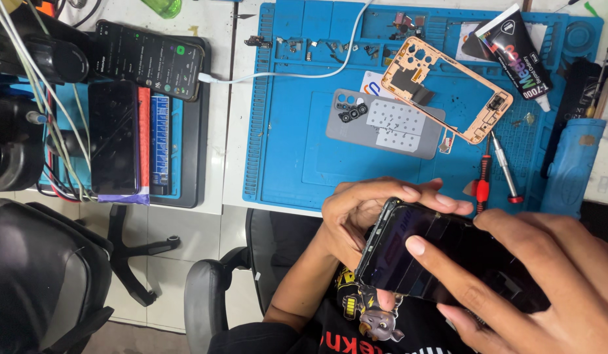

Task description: The person holds a disassembled smartphone frame and peels the old display assembly away from it. They set the frame down, pick up a new display panel, connect its flex cable to the frame, then press and align the new screen onto the phone body. At the end they open the back cover, exposing the battery and motherboard.

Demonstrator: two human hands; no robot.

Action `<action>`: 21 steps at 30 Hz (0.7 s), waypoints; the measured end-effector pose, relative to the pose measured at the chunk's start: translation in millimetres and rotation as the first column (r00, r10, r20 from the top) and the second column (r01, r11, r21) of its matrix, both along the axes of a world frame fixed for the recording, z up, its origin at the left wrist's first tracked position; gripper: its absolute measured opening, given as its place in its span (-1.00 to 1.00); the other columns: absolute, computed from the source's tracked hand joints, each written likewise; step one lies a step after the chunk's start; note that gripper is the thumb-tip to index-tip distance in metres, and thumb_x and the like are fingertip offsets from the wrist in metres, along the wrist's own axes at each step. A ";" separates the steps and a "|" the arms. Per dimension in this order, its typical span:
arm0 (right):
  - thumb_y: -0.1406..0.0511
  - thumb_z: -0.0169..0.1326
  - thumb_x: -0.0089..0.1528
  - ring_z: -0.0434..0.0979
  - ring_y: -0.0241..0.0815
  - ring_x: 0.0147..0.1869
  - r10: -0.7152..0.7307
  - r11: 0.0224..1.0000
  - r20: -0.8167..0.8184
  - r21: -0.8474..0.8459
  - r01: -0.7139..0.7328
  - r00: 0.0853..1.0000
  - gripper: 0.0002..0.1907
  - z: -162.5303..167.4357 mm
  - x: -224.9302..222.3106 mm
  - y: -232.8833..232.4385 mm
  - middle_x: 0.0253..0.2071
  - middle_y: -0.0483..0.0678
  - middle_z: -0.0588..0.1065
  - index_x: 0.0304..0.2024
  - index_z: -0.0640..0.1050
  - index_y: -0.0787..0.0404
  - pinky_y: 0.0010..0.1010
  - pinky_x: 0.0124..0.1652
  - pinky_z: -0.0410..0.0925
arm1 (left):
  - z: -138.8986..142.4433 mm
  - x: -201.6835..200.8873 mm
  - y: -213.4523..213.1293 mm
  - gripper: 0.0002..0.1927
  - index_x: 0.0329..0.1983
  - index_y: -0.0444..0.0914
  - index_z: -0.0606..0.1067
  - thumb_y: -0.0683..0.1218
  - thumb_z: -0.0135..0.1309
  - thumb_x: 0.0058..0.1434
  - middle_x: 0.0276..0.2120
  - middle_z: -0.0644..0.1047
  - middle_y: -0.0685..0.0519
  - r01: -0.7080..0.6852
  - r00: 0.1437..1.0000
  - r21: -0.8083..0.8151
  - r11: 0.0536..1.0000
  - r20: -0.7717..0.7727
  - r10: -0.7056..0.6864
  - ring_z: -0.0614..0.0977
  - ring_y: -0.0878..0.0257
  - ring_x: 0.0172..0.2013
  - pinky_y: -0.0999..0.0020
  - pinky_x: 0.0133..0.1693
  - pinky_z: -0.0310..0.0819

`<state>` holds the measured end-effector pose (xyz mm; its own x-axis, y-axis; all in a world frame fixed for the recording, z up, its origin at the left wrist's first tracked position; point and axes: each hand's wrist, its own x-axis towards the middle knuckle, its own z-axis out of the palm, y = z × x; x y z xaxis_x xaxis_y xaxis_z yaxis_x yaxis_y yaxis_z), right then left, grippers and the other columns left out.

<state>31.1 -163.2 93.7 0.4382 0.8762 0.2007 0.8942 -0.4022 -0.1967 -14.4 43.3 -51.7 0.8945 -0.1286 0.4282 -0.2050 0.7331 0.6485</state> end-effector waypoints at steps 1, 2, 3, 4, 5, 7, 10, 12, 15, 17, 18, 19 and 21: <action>0.06 0.18 0.07 0.51 0.07 -0.15 -0.001 1.000 0.006 -0.001 0.001 1.000 -0.46 0.0 -0.1 0.3 -0.09 0.16 0.45 0.13 0.62 -0.09 -0.12 -0.16 0.47 | -0.1 -0.2 0.6 0.02 0.45 -0.24 0.32 -0.01 0.55 -0.08 0.21 0.54 -0.25 0.003 1.000 0.004 1.000 -0.001 -0.003 0.54 -0.13 0.23 0.09 0.46 0.18; 0.06 0.17 0.07 0.51 0.07 -0.16 -0.001 1.000 0.011 -0.001 0.001 1.000 -0.46 0.0 -0.1 0.6 -0.09 0.17 0.45 0.12 0.62 -0.09 -0.12 -0.17 0.47 | -0.2 -0.4 0.6 0.02 0.45 -0.25 0.32 -0.01 0.55 -0.07 0.21 0.54 -0.26 0.008 1.000 -0.002 1.000 -0.004 -0.008 0.54 -0.12 0.24 0.10 0.46 0.17; 0.07 0.17 0.07 0.51 0.08 -0.16 -0.008 1.000 0.010 -0.002 0.008 1.000 -0.47 0.2 -0.6 1.1 -0.09 0.17 0.45 0.12 0.62 -0.09 -0.12 -0.17 0.47 | -0.7 0.1 0.2 0.02 0.45 -0.25 0.32 -0.01 0.55 -0.08 0.21 0.53 -0.26 0.014 1.000 -0.010 1.000 -0.004 -0.014 0.53 -0.12 0.24 0.09 0.46 0.17; 0.07 0.17 0.07 0.52 0.08 -0.16 -0.009 1.000 0.011 -0.002 0.009 1.000 -0.47 0.4 -0.6 1.4 -0.09 0.18 0.45 0.12 0.63 -0.09 -0.11 -0.17 0.48 | -1.3 0.4 -0.2 0.02 0.44 -0.26 0.32 -0.01 0.56 -0.08 0.21 0.53 -0.27 0.021 1.000 -0.018 1.000 -0.005 -0.021 0.53 -0.12 0.24 0.09 0.46 0.16; 0.08 0.17 0.07 0.52 0.08 -0.16 -0.009 1.000 0.012 -0.002 0.009 1.000 -0.47 0.6 -0.8 1.8 -0.08 0.18 0.46 0.12 0.63 -0.09 -0.11 -0.17 0.48 | -2.7 1.9 -1.6 0.02 0.42 -0.28 0.31 -0.01 0.56 -0.08 0.21 0.52 -0.28 0.028 1.000 -0.028 0.999 -0.003 -0.029 0.52 -0.13 0.25 0.06 0.46 0.16; 0.08 0.16 0.08 0.52 0.08 -0.15 -0.001 1.000 0.018 -0.005 0.001 1.000 -0.48 1.1 -0.6 2.1 -0.06 0.19 0.46 0.12 0.62 -0.08 -0.11 -0.16 0.48 | -4.5 2.1 -1.8 0.02 0.42 -0.29 0.30 -0.02 0.57 -0.08 0.21 0.52 -0.29 0.046 0.999 -0.031 0.998 -0.001 -0.046 0.51 -0.11 0.26 0.04 0.47 0.11; 0.08 0.14 0.09 0.52 0.06 -0.17 0.011 1.000 0.038 -0.023 -0.011 0.999 -0.48 1.5 0.0 2.1 -0.04 0.21 0.47 0.13 0.61 -0.09 -0.14 -0.19 0.47 | -6.3 0.2 0.5 0.04 0.45 -0.29 0.29 -0.02 0.56 -0.07 0.23 0.51 -0.30 0.064 0.998 -0.011 0.998 -0.004 -0.064 0.50 -0.07 0.28 0.05 0.51 0.03; 0.07 0.13 0.11 0.50 0.07 -0.18 0.028 0.999 0.049 -0.028 -0.027 0.998 -0.47 1.3 1.2 1.7 -0.02 0.23 0.47 0.15 0.61 -0.09 -0.13 -0.20 0.47 | -6.7 -1.1 1.4 0.03 0.45 -0.29 0.30 -0.02 0.56 -0.06 0.23 0.52 -0.30 0.063 0.998 -0.007 0.998 -0.014 -0.063 0.50 -0.07 0.28 0.04 0.51 0.03; 0.05 0.12 0.12 0.49 0.07 -0.19 0.037 0.998 0.054 -0.046 -0.034 0.998 -0.46 1.5 1.1 0.7 -0.02 0.24 0.47 0.17 0.60 -0.11 -0.12 -0.22 0.46 | -7.2 0.0 2.1 0.02 0.45 -0.28 0.30 -0.02 0.56 -0.05 0.23 0.51 -0.29 0.065 0.998 -0.006 0.998 -0.006 -0.065 0.50 -0.06 0.28 0.03 0.50 0.04; 0.04 0.13 0.10 0.51 0.07 -0.19 0.027 0.998 0.050 -0.060 -0.024 0.998 -0.46 2.0 0.0 0.2 -0.03 0.22 0.47 0.16 0.61 -0.13 -0.12 -0.23 0.47 | -7.1 0.6 2.3 0.02 0.44 -0.27 0.29 0.00 0.57 -0.05 0.23 0.51 -0.28 0.069 0.998 -0.010 0.998 -0.001 -0.069 0.51 -0.04 0.28 0.03 0.50 0.03; 0.04 0.13 0.09 0.52 0.06 -0.19 0.019 0.998 0.044 -0.065 -0.016 0.999 -0.46 1.9 -0.7 0.3 -0.04 0.20 0.47 0.14 0.61 -0.14 -0.12 -0.22 0.47 | -6.7 0.4 2.2 0.00 0.43 -0.27 0.30 0.01 0.56 -0.04 0.22 0.52 -0.28 0.052 0.999 0.002 0.999 0.001 -0.052 0.51 -0.04 0.27 0.03 0.50 0.04; 0.05 0.14 0.08 0.53 0.06 -0.18 0.010 0.998 0.036 -0.061 -0.008 0.999 -0.46 1.7 -0.9 0.3 -0.04 0.19 0.48 0.14 0.61 -0.15 -0.12 -0.21 0.48 | -6.4 0.4 2.2 -0.01 0.42 -0.28 0.31 0.02 0.55 -0.03 0.21 0.53 -0.28 0.036 0.999 0.013 0.999 0.002 -0.036 0.52 -0.04 0.26 0.02 0.50 0.04; 0.05 0.16 0.07 0.54 0.07 -0.16 -0.008 0.999 0.017 -0.048 0.009 1.000 -0.47 1.2 -1.8 1.0 -0.04 0.16 0.48 0.13 0.62 -0.15 -0.12 -0.19 0.48 | -4.8 -1.3 1.8 -0.07 0.39 -0.29 0.33 0.02 0.52 0.00 0.17 0.55 -0.30 -0.017 1.000 0.057 0.998 0.004 0.017 0.54 -0.06 0.23 -0.01 0.50 0.07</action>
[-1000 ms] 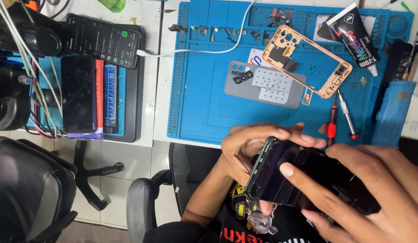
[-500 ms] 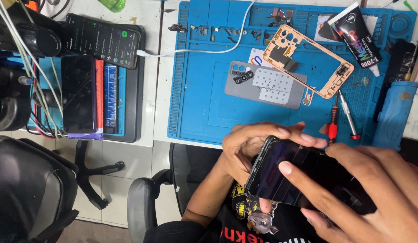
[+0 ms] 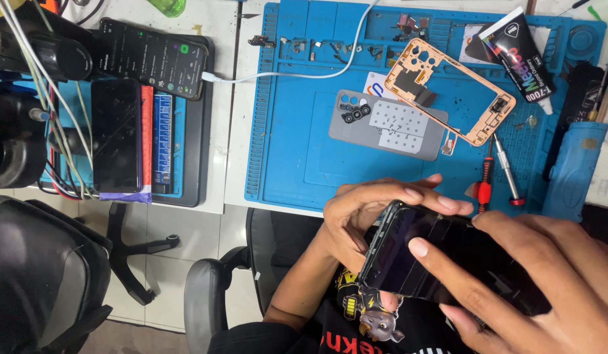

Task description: The person holds a disassembled smartphone frame and peels the old display assembly away from it. They set the frame down, pick up a new display panel, connect its flex cable to the frame, then press and align the new screen onto the phone body. At the end they open the back cover, exposing the battery and motherboard.

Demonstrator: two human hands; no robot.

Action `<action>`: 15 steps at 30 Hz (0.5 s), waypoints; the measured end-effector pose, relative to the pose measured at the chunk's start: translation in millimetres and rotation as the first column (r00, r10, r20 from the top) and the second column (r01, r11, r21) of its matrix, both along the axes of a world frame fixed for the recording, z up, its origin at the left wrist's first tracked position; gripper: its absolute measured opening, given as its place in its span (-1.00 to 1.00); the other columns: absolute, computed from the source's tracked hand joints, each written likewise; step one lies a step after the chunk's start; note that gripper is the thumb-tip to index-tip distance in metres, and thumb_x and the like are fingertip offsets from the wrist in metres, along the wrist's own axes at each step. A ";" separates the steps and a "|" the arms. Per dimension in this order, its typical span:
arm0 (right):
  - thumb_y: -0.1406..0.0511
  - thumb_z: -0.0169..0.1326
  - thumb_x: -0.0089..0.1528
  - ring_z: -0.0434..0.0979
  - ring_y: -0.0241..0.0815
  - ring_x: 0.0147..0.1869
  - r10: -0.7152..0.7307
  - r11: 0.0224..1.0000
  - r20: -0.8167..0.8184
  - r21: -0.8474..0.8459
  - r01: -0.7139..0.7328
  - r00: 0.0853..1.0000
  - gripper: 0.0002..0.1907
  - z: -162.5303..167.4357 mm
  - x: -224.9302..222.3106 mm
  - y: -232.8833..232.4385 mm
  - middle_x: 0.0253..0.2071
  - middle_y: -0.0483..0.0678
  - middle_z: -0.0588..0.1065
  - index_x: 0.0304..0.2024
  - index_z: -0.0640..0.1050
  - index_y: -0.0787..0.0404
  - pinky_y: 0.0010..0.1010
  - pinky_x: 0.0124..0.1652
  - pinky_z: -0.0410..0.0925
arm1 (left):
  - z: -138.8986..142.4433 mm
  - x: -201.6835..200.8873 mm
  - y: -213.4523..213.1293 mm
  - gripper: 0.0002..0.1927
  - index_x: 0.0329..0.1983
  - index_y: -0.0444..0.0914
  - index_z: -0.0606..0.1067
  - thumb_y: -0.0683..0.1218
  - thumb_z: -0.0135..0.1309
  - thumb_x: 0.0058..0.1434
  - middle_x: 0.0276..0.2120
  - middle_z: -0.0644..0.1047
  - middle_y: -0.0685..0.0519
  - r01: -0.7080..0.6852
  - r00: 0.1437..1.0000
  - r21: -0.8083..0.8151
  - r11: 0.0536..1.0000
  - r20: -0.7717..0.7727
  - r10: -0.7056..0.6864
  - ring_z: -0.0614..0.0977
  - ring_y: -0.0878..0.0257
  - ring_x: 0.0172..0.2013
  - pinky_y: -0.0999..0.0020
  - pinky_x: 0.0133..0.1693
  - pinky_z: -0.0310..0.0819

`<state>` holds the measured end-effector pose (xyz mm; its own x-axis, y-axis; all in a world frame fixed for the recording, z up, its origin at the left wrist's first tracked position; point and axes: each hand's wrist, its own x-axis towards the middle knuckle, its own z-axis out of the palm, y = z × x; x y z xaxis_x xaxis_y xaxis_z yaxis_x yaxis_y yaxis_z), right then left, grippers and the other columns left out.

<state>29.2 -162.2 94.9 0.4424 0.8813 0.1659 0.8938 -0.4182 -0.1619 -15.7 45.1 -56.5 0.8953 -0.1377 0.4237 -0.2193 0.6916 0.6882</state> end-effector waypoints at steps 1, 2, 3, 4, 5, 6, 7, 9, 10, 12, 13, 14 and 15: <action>0.06 0.16 0.08 0.54 0.07 -0.15 0.004 1.000 -0.001 0.008 -0.004 1.000 -0.47 0.0 1.4 -0.4 -0.03 0.16 0.48 0.13 0.62 -0.14 -0.12 -0.18 0.48 | 0.9 -0.3 -0.1 -0.11 0.37 -0.30 0.34 0.01 0.51 0.02 0.16 0.56 -0.31 -0.020 1.000 0.019 1.000 0.001 0.020 0.55 -0.07 0.22 -0.02 0.50 0.07; 0.06 0.17 0.08 0.54 0.07 -0.13 0.008 1.000 -0.001 0.016 -0.008 1.000 -0.47 0.1 1.8 -0.3 -0.03 0.16 0.48 0.13 0.61 -0.13 -0.13 -0.17 0.48 | 1.7 -0.1 0.1 -0.15 0.36 -0.30 0.34 -0.01 0.49 0.06 0.15 0.56 -0.32 -0.025 1.000 0.032 0.999 0.003 0.025 0.55 -0.09 0.21 -0.04 0.49 0.08; 0.06 0.17 0.09 0.54 0.07 -0.12 0.023 0.999 0.009 0.021 -0.024 1.000 -0.47 -0.1 3.6 -0.4 -0.02 0.16 0.47 0.13 0.61 -0.11 -0.14 -0.16 0.48 | 2.7 0.4 0.4 -0.16 0.37 -0.28 0.34 -0.01 0.48 0.08 0.16 0.56 -0.31 -0.029 1.000 0.039 0.999 0.010 0.029 0.55 -0.09 0.21 -0.03 0.49 0.08; 0.07 0.18 0.08 0.55 0.06 -0.11 0.028 0.999 0.008 0.027 -0.028 1.000 -0.47 0.1 4.7 -0.4 -0.01 0.17 0.48 0.13 0.61 -0.11 -0.14 -0.16 0.48 | 4.0 1.2 0.8 -0.17 0.38 -0.27 0.34 -0.02 0.48 0.09 0.16 0.56 -0.29 -0.032 0.999 0.045 0.998 0.017 0.032 0.56 -0.09 0.21 -0.02 0.48 0.09; 0.07 0.18 0.07 0.55 0.06 -0.10 0.033 0.999 0.008 0.034 -0.033 0.999 -0.47 0.3 5.4 -0.2 -0.01 0.17 0.48 0.12 0.61 -0.10 -0.15 -0.16 0.48 | 5.7 2.4 1.1 -0.14 0.41 -0.24 0.34 0.00 0.48 0.09 0.18 0.56 -0.26 -0.036 0.999 0.045 0.998 0.028 0.035 0.56 -0.07 0.22 0.00 0.48 0.11; 0.08 0.19 0.05 0.56 0.06 -0.09 0.028 0.999 -0.003 0.042 -0.028 1.000 -0.47 0.3 6.1 0.0 -0.02 0.17 0.48 0.10 0.61 -0.10 -0.14 -0.16 0.49 | 7.7 3.7 2.2 -0.10 0.43 -0.22 0.33 0.03 0.50 0.07 0.19 0.56 -0.23 -0.048 0.998 0.061 0.997 0.045 0.045 0.57 -0.05 0.22 0.03 0.48 0.12; 0.07 0.20 0.04 0.56 0.06 -0.09 0.025 0.999 -0.014 0.049 -0.024 1.000 -0.46 0.3 6.8 0.1 -0.01 0.17 0.48 0.10 0.61 -0.10 -0.14 -0.15 0.49 | 10.2 5.2 3.3 -0.07 0.44 -0.21 0.33 0.05 0.51 0.04 0.20 0.56 -0.20 -0.061 0.996 0.077 0.995 0.063 0.056 0.57 -0.03 0.22 0.06 0.48 0.13; 0.06 0.22 0.02 0.55 0.07 -0.09 0.022 0.998 -0.039 0.058 -0.020 0.999 -0.45 0.0 8.6 -0.9 0.00 0.16 0.48 0.10 0.60 -0.10 -0.15 -0.14 0.48 | 16.7 7.3 6.6 0.00 0.44 -0.20 0.32 0.10 0.53 -0.03 0.20 0.57 -0.14 -0.117 0.989 0.157 0.981 0.107 0.101 0.58 0.02 0.22 0.10 0.47 0.15; 0.06 0.25 0.01 0.55 0.07 -0.08 0.031 0.997 -0.065 0.069 -0.026 0.997 -0.43 -0.4 11.3 -2.7 0.01 0.16 0.48 0.10 0.60 -0.09 -0.16 -0.13 0.48 | 20.7 8.0 8.2 0.02 0.43 -0.20 0.32 0.12 0.54 -0.06 0.19 0.58 -0.12 -0.153 0.983 0.205 0.967 0.131 0.128 0.59 0.04 0.21 0.11 0.47 0.16; 0.07 0.31 -0.03 0.57 0.06 -0.05 0.058 0.994 -0.130 0.100 -0.045 0.990 -0.39 -2.6 19.5 -8.3 0.03 0.13 0.48 0.10 0.60 -0.06 -0.18 -0.12 0.49 | 30.1 7.4 10.9 0.03 0.37 -0.24 0.33 0.13 0.55 -0.14 0.16 0.59 -0.10 -0.253 0.962 0.323 0.912 0.182 0.203 0.62 0.08 0.18 0.13 0.45 0.19; 0.08 0.34 -0.05 0.58 0.06 -0.04 0.078 0.991 -0.170 0.120 -0.058 0.982 -0.37 -3.4 23.4 -12.0 0.03 0.11 0.48 0.10 0.60 -0.03 -0.19 -0.11 0.49 | 35.0 7.0 11.6 0.04 0.35 -0.26 0.33 0.13 0.55 -0.17 0.15 0.59 -0.09 -0.301 0.949 0.376 0.876 0.208 0.237 0.63 0.11 0.18 0.13 0.43 0.21; 0.07 0.37 -0.08 0.58 0.05 -0.02 0.074 0.989 -0.201 0.142 -0.046 0.977 -0.33 -4.9 26.7 -15.4 0.05 0.11 0.47 0.10 0.59 -0.03 -0.18 -0.09 0.49 | 39.5 7.7 12.1 0.06 0.34 -0.28 0.34 0.13 0.57 -0.20 0.14 0.59 -0.07 -0.345 0.935 0.420 0.839 0.234 0.268 0.66 0.13 0.18 0.13 0.42 0.24; 0.06 0.40 -0.11 0.58 0.05 0.01 0.073 0.986 -0.232 0.163 -0.035 0.970 -0.30 -7.6 30.3 -18.2 0.06 0.10 0.47 0.10 0.58 -0.03 -0.17 -0.07 0.48 | 44.2 7.9 10.3 0.06 0.32 -0.29 0.35 0.14 0.58 -0.22 0.13 0.59 -0.06 -0.383 0.921 0.440 0.813 0.247 0.300 0.67 0.15 0.18 0.14 0.40 0.27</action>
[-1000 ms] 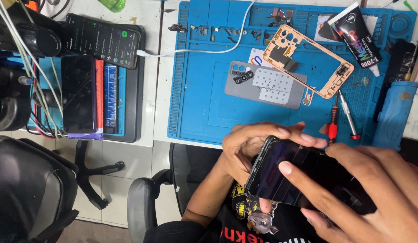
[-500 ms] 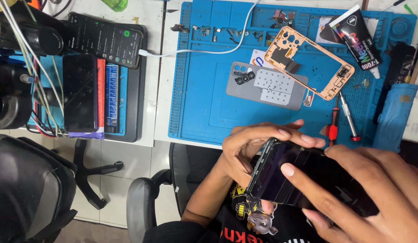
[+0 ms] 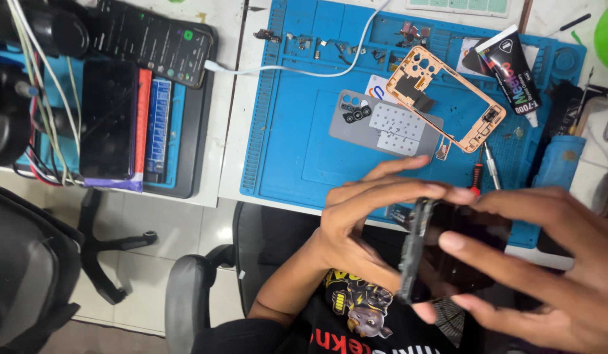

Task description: The person holds a disassembled smartphone frame and peels the old display assembly away from it. They set the frame down, pick up a new display panel, connect its flex cable to the frame, then press and align the new screen onto the phone body. At the end they open the back cover, exposing the battery and motherboard.

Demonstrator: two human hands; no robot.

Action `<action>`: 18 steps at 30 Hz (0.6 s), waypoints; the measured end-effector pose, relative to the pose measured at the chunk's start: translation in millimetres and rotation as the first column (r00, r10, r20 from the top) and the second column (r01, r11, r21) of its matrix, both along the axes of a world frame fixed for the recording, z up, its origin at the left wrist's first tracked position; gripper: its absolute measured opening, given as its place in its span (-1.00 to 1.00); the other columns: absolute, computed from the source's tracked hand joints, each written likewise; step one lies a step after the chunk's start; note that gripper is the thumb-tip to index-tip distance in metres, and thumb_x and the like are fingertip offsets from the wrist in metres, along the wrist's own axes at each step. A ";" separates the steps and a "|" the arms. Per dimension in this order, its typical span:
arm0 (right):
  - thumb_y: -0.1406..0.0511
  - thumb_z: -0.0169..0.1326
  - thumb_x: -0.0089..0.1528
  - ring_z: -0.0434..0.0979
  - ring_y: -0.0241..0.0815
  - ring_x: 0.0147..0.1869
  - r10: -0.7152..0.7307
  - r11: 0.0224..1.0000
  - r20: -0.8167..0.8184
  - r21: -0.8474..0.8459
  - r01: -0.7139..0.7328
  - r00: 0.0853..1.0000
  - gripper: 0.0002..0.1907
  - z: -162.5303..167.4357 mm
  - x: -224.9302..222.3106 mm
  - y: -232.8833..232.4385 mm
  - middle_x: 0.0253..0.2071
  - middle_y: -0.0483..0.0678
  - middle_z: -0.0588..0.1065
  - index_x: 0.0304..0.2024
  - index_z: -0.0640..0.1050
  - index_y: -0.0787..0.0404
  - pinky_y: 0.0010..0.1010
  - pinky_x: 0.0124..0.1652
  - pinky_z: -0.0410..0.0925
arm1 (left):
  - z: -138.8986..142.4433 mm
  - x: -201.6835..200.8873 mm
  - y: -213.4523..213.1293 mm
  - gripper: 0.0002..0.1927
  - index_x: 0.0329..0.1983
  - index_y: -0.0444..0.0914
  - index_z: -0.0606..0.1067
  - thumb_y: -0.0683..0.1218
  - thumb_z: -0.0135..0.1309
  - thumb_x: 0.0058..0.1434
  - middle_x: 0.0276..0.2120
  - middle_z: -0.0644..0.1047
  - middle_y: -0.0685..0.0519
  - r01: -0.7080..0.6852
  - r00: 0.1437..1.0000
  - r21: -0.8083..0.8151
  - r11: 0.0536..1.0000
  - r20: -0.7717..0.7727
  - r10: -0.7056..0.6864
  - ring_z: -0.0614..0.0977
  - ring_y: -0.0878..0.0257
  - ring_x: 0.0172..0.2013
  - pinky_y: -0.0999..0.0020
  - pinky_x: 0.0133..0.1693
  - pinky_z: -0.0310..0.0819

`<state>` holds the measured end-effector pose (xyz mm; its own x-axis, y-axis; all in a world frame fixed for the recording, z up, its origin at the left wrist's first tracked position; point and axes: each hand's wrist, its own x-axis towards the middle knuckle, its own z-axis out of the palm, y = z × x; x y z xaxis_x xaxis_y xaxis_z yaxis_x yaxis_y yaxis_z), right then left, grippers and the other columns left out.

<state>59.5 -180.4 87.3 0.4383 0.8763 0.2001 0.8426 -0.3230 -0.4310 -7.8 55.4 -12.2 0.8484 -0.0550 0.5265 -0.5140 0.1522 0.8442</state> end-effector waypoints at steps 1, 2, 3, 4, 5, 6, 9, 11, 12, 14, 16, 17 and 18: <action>0.04 0.43 -0.14 0.58 0.04 0.03 -0.005 1.000 -0.034 0.022 0.006 0.999 -0.26 -2.0 2.3 -2.7 0.07 0.10 0.46 0.11 0.57 -0.03 -0.15 -0.05 0.48 | 4.5 0.1 -1.5 0.07 0.31 -0.30 0.36 0.14 0.58 -0.24 0.13 0.59 -0.04 -0.042 0.999 0.027 0.999 0.006 0.042 0.68 0.16 0.18 0.14 0.39 0.30; 0.05 0.43 -0.14 0.59 0.03 0.04 -0.005 1.000 -0.060 0.027 0.007 0.998 -0.24 -2.8 4.4 -6.0 0.08 0.11 0.46 0.12 0.56 -0.01 -0.17 -0.03 0.49 | 8.7 1.8 -6.0 0.07 0.30 -0.31 0.37 0.14 0.59 -0.26 0.13 0.59 -0.02 -0.076 0.997 0.026 0.997 0.009 0.076 0.68 0.17 0.17 0.15 0.38 0.33; 0.06 0.44 -0.15 0.59 0.03 0.05 -0.007 0.999 -0.082 0.033 0.010 0.997 -0.22 -3.6 6.8 -8.8 0.09 0.13 0.45 0.13 0.55 0.02 -0.19 -0.02 0.51 | 12.6 2.7 -7.0 0.07 0.30 -0.32 0.37 0.15 0.59 -0.26 0.12 0.59 -0.01 -0.099 0.995 0.035 0.995 0.008 0.098 0.68 0.18 0.17 0.16 0.37 0.35; 0.06 0.45 -0.16 0.60 0.02 0.07 -0.012 0.999 -0.103 0.040 0.016 0.995 -0.20 -4.3 9.1 -11.3 0.09 0.14 0.44 0.14 0.54 0.04 -0.21 0.00 0.53 | 16.2 3.6 -8.2 0.07 0.29 -0.32 0.38 0.15 0.59 -0.26 0.12 0.60 0.00 -0.121 0.993 0.043 0.992 0.006 0.121 0.68 0.19 0.17 0.17 0.36 0.37; 0.06 0.45 -0.16 0.60 0.03 0.07 0.002 0.999 -0.106 0.039 0.003 0.994 -0.20 -5.2 11.7 -13.5 0.09 0.15 0.45 0.13 0.54 0.05 -0.21 0.00 0.52 | 20.0 2.9 -8.6 0.06 0.29 -0.33 0.39 0.15 0.59 -0.25 0.12 0.60 0.01 -0.134 0.991 0.060 0.989 -0.003 0.134 0.69 0.19 0.17 0.18 0.36 0.39; 0.05 0.45 -0.16 0.61 0.04 0.08 0.013 0.999 -0.110 0.036 -0.010 0.994 -0.20 -6.4 15.0 -15.5 0.10 0.16 0.45 0.13 0.54 0.05 -0.21 0.01 0.51 | 23.4 2.8 -9.0 0.06 0.29 -0.34 0.40 0.15 0.59 -0.25 0.11 0.61 0.01 -0.150 0.989 0.077 0.986 -0.006 0.150 0.69 0.19 0.16 0.19 0.34 0.40; 0.06 0.43 -0.13 0.61 0.11 0.12 0.070 0.990 -0.185 0.134 -0.045 0.980 -0.21 -14.3 24.0 -21.4 0.13 0.20 0.44 0.13 0.52 0.08 -0.19 0.03 0.49 | 31.9 2.6 -11.3 0.06 0.29 -0.35 0.43 0.14 0.60 -0.26 0.10 0.61 -0.03 -0.208 0.978 0.114 0.971 0.002 0.209 0.72 0.19 0.12 0.23 0.28 0.46; 0.08 0.43 -0.10 0.59 0.14 0.14 0.115 0.980 -0.252 0.188 -0.068 0.961 -0.21 -20.6 29.3 -27.8 0.15 0.21 0.42 0.16 0.50 0.09 -0.16 0.05 0.50 | 36.7 2.3 -15.0 0.04 0.28 -0.35 0.44 0.15 0.61 -0.23 0.11 0.62 -0.04 -0.253 0.967 0.113 0.961 0.010 0.254 0.73 0.20 0.10 0.31 0.21 0.52; 0.08 0.43 -0.08 0.58 0.14 0.15 0.135 0.978 -0.284 0.194 -0.081 0.949 -0.20 -22.8 32.6 -32.6 0.16 0.21 0.40 0.19 0.49 0.08 -0.15 0.06 0.52 | 38.8 1.9 -16.6 0.02 0.27 -0.35 0.44 0.14 0.62 -0.21 0.11 0.61 -0.04 -0.264 0.964 0.106 0.959 0.011 0.265 0.73 0.21 0.09 0.35 0.17 0.55; 0.07 0.43 -0.06 0.56 0.15 0.18 0.177 0.970 -0.329 0.219 -0.108 0.927 -0.18 -29.5 39.4 -41.1 0.19 0.21 0.36 0.23 0.46 0.08 -0.11 0.09 0.52 | 42.3 1.3 -19.5 -0.02 0.25 -0.35 0.43 0.14 0.62 -0.17 0.11 0.61 -0.03 -0.271 0.962 0.090 0.958 0.010 0.271 0.74 0.23 0.07 0.44 0.12 0.60; 0.06 0.43 -0.05 0.52 0.17 0.22 0.214 0.959 -0.362 0.254 -0.125 0.907 -0.14 -36.6 44.2 -49.0 0.22 0.19 0.34 0.27 0.43 0.07 -0.05 0.15 0.49 | 45.0 1.2 -22.1 -0.04 0.24 -0.35 0.43 0.12 0.61 -0.15 0.11 0.61 -0.03 -0.272 0.962 0.068 0.960 0.003 0.272 0.75 0.25 0.06 0.49 0.09 0.63; 0.05 0.43 -0.05 0.52 0.17 0.22 0.205 0.963 -0.357 0.240 -0.123 0.911 -0.13 -38.7 45.6 -53.2 0.23 0.19 0.33 0.27 0.42 0.06 -0.06 0.15 0.49 | 46.5 0.7 -24.2 -0.04 0.25 -0.35 0.43 0.12 0.60 -0.14 0.11 0.61 -0.03 -0.275 0.961 0.053 0.960 -0.004 0.276 0.75 0.25 0.06 0.49 0.09 0.64; 0.04 0.43 -0.06 0.51 0.18 0.23 0.195 0.967 -0.352 0.226 -0.119 0.916 -0.12 -40.0 46.8 -57.2 0.23 0.20 0.32 0.27 0.42 0.06 -0.07 0.15 0.48 | 47.2 1.0 -25.2 -0.05 0.25 -0.36 0.43 0.12 0.59 -0.14 0.10 0.61 -0.03 -0.274 0.961 0.044 0.961 -0.018 0.275 0.75 0.26 0.04 0.51 0.08 0.66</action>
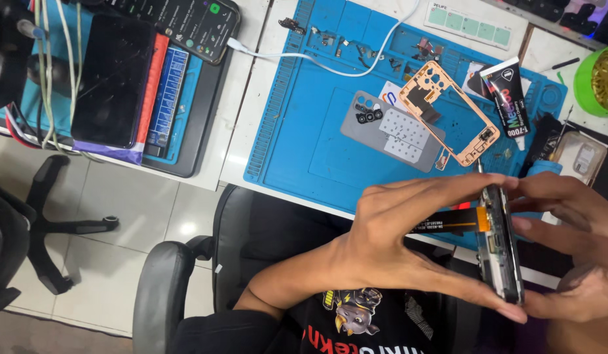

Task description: The person holds a disassembled smartphone frame and peels the old display assembly away from it. They set the frame down, pick up a new display panel, connect its flex cable to the frame, then press and align the new screen onto the phone body. At the end they open the back cover, exposing the battery and motherboard.

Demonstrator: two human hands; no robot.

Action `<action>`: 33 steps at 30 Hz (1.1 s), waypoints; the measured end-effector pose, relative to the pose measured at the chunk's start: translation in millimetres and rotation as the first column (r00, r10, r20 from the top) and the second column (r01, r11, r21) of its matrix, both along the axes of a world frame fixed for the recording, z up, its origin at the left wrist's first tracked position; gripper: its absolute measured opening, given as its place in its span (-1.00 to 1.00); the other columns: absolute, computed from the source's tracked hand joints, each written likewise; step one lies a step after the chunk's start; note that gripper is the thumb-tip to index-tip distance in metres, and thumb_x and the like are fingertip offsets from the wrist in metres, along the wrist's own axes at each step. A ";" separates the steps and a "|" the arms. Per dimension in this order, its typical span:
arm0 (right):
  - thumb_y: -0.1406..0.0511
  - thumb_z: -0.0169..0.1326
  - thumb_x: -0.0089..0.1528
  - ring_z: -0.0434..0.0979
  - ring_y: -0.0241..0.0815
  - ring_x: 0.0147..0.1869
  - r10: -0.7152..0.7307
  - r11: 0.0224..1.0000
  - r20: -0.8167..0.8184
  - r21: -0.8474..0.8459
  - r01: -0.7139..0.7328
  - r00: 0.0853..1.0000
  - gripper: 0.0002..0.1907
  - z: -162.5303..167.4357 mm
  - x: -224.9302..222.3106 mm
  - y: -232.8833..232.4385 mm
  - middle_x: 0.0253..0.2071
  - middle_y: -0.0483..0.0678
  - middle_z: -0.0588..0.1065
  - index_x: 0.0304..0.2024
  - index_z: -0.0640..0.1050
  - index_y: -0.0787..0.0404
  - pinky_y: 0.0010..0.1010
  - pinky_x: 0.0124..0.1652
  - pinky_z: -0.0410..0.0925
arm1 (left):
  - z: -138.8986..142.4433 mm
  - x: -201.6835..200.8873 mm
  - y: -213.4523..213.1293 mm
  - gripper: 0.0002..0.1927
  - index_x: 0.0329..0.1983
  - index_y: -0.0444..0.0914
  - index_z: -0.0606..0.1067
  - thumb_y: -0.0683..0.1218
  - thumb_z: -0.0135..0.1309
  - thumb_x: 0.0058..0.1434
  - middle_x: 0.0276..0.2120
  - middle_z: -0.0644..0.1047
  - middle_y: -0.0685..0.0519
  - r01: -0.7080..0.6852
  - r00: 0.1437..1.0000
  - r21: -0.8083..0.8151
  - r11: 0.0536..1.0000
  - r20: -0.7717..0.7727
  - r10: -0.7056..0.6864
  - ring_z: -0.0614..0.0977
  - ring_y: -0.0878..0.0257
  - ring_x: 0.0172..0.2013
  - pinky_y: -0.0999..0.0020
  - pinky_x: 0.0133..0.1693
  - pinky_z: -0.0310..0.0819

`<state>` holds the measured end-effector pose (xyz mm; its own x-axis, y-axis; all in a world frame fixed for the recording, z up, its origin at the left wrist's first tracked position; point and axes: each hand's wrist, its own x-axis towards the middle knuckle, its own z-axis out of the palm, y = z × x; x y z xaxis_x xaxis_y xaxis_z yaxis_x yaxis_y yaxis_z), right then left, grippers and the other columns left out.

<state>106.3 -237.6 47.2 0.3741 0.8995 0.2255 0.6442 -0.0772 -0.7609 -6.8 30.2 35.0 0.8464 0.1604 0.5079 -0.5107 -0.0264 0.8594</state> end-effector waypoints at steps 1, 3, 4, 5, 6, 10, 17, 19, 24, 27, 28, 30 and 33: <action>0.03 0.43 -0.06 0.51 0.18 0.23 -0.007 1.000 0.009 -0.014 0.008 1.000 -0.12 -1.5 0.6 -3.2 0.24 0.21 0.31 0.27 0.41 0.06 -0.08 0.15 0.48 | 0.4 0.2 -1.2 -0.05 0.25 -0.36 0.43 0.12 0.59 -0.13 0.10 0.62 -0.03 0.001 1.000 -0.013 1.000 -0.011 -0.001 0.76 0.27 0.03 0.52 0.06 0.68; 0.01 0.45 -0.07 0.49 0.21 0.24 -0.026 1.000 -0.008 -0.017 0.026 1.000 -0.08 -3.8 0.1 -7.3 0.24 0.23 0.30 0.28 0.40 0.08 -0.06 0.16 0.48 | 0.0 -0.3 -3.5 -0.06 0.24 -0.38 0.44 0.13 0.57 -0.13 0.09 0.63 -0.04 -0.004 0.999 -0.028 1.000 -0.038 0.003 0.76 0.28 -0.01 0.54 0.03 0.72; 0.00 0.46 -0.07 0.48 0.23 0.25 -0.037 0.999 -0.017 -0.018 0.037 0.999 -0.06 -3.9 -0.4 -8.7 0.24 0.24 0.29 0.28 0.40 0.10 -0.06 0.17 0.47 | -0.4 -0.7 -5.0 -0.06 0.24 -0.39 0.45 0.14 0.57 -0.13 0.08 0.63 -0.04 -0.013 0.999 -0.032 0.999 -0.042 0.012 0.76 0.28 -0.01 0.54 0.03 0.73; -0.02 0.45 -0.08 0.48 0.23 0.26 -0.038 0.999 -0.022 -0.020 0.037 0.999 -0.05 -3.3 -0.5 -9.6 0.24 0.25 0.29 0.28 0.40 0.11 -0.05 0.18 0.46 | -0.9 -1.2 -6.7 -0.06 0.24 -0.39 0.44 0.13 0.58 -0.13 0.08 0.63 -0.05 -0.038 0.999 -0.031 0.999 -0.029 0.038 0.76 0.27 0.00 0.53 0.06 0.73; -0.03 0.44 -0.09 0.48 0.23 0.27 -0.038 0.999 -0.029 -0.021 0.037 0.999 -0.04 -2.5 -0.5 -9.9 0.24 0.26 0.29 0.28 0.40 0.12 -0.04 0.20 0.45 | -1.6 -1.8 -8.5 -0.06 0.24 -0.39 0.44 0.13 0.58 -0.13 0.08 0.62 -0.05 -0.051 0.998 -0.033 0.998 -0.022 0.050 0.76 0.27 0.01 0.52 0.08 0.73; 0.00 0.46 -0.07 0.47 0.19 0.32 -0.070 0.997 -0.124 -0.028 0.067 0.990 -0.07 3.3 -4.1 -7.5 0.25 0.27 0.30 0.27 0.40 0.16 -0.05 0.26 0.43 | -4.1 -1.6 -14.0 -0.06 0.25 -0.40 0.43 0.12 0.58 -0.12 0.08 0.62 -0.07 -0.066 0.998 -0.050 0.997 -0.010 0.066 0.75 0.25 0.03 0.49 0.13 0.73; 0.03 0.46 -0.07 0.48 0.20 0.32 -0.091 0.996 -0.107 -0.026 0.089 0.990 -0.11 5.4 -7.4 -1.2 0.25 0.29 0.31 0.20 0.43 0.22 -0.04 0.28 0.43 | -5.2 -3.6 -13.9 -0.05 0.26 -0.40 0.43 0.13 0.58 -0.10 0.09 0.62 -0.06 -0.064 0.997 -0.036 0.997 -0.043 0.063 0.75 0.27 0.05 0.51 0.13 0.68; 0.05 0.44 -0.07 0.47 0.23 0.31 -0.056 0.998 -0.073 -0.045 0.053 0.996 -0.14 4.8 -4.1 -2.8 0.24 0.32 0.29 0.18 0.43 0.27 -0.03 0.24 0.43 | -5.3 -4.0 -13.5 -0.05 0.27 -0.39 0.43 0.13 0.58 -0.09 0.10 0.62 -0.05 -0.061 0.997 -0.039 0.997 -0.051 0.059 0.75 0.29 0.05 0.51 0.14 0.68; 0.06 0.45 -0.10 0.47 0.25 0.31 -0.078 0.994 -0.043 -0.078 0.074 0.996 -0.11 4.7 -5.1 -6.0 0.25 0.32 0.31 0.18 0.43 0.28 -0.06 0.21 0.45 | -6.1 -3.9 -12.6 -0.04 0.28 -0.38 0.42 0.13 0.57 -0.10 0.11 0.61 -0.05 -0.050 0.997 -0.042 0.998 -0.063 0.048 0.75 0.28 0.06 0.52 0.15 0.73; 0.09 0.43 -0.10 0.49 0.23 0.29 -0.097 0.991 -0.021 -0.099 0.094 0.995 -0.14 9.9 -7.1 0.9 0.24 0.31 0.32 0.18 0.45 0.27 -0.09 0.17 0.48 | -8.4 -1.3 -10.5 -0.03 0.28 -0.37 0.42 0.12 0.58 -0.12 0.12 0.61 -0.03 -0.016 0.999 -0.049 0.999 -0.052 0.014 0.75 0.28 0.05 0.52 0.14 0.73; 0.10 0.43 -0.10 0.51 0.22 0.28 -0.108 0.989 -0.014 -0.102 0.106 0.994 -0.15 12.5 -7.4 5.2 0.23 0.31 0.33 0.18 0.46 0.27 -0.10 0.16 0.49 | -9.4 -0.5 -9.3 -0.03 0.29 -0.36 0.42 0.12 0.59 -0.12 0.13 0.61 -0.02 0.001 0.999 -0.052 0.999 -0.049 -0.004 0.75 0.29 0.06 0.52 0.15 0.73; 0.11 0.42 -0.06 0.53 0.18 0.25 -0.034 0.989 0.017 -0.142 0.036 0.999 -0.19 21.7 -7.8 14.0 0.22 0.29 0.35 0.18 0.46 0.27 -0.09 0.15 0.49 | -12.9 -1.2 -2.8 -0.02 0.32 -0.35 0.40 0.10 0.59 -0.09 0.17 0.60 -0.01 0.060 0.997 -0.062 0.996 -0.047 -0.063 0.74 0.29 0.08 0.50 0.19 0.71; 0.09 0.41 -0.06 0.57 0.13 0.19 -0.065 0.987 0.134 -0.135 0.084 0.989 -0.24 29.8 -19.1 30.3 0.17 0.23 0.40 0.14 0.50 0.23 -0.15 0.09 0.52 | -19.8 -0.8 8.8 0.00 0.37 -0.33 0.36 0.08 0.60 -0.06 0.23 0.57 -0.01 0.160 0.986 -0.089 0.983 -0.041 -0.164 0.69 0.26 0.11 0.47 0.20 0.64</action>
<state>87.1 -207.3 77.1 0.4172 0.8964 0.1499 0.7248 -0.2286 -0.6500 -7.6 39.0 15.2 0.8877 0.0601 0.4565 -0.4604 0.1274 0.8785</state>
